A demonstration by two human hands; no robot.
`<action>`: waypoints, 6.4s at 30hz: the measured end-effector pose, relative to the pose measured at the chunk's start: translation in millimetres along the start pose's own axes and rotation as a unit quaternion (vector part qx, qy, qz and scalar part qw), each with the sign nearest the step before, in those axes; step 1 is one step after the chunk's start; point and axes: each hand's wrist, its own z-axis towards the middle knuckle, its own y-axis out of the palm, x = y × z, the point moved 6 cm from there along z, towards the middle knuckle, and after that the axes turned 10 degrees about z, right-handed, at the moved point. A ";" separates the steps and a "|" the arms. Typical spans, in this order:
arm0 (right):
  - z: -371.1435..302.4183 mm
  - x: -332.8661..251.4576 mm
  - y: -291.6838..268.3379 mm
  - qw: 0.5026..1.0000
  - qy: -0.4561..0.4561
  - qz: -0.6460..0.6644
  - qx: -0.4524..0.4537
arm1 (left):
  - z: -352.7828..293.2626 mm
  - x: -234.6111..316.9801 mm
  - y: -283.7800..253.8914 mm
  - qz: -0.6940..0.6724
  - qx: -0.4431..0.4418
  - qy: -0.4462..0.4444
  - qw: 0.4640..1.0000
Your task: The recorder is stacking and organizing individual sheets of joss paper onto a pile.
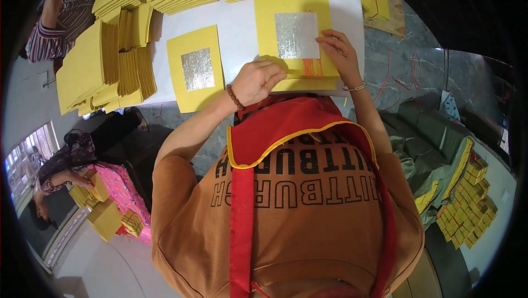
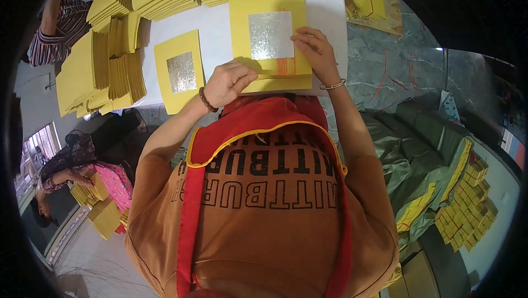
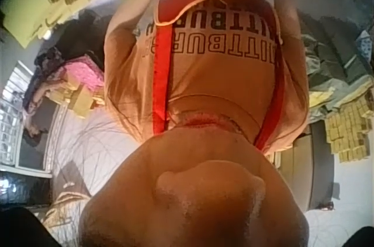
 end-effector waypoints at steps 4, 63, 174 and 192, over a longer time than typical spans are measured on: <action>-0.5 1.0 0.2 1.000 0.007 0.015 0.005 | 3.5 -5.1 -1.6 -0.022 -0.007 -0.037 0.999; -9.6 -9.4 1.6 0.992 -0.051 -0.073 -0.087 | 11.5 -36.0 -15.1 0.186 -0.029 0.034 0.981; -31.9 29.7 -33.0 0.946 0.178 0.154 0.221 | 140.7 -144.3 -87.5 0.375 0.064 -0.017 0.925; -58.6 29.2 -17.0 0.799 0.085 -0.565 0.188 | 128.6 -149.0 -66.4 0.397 0.008 0.055 0.916</action>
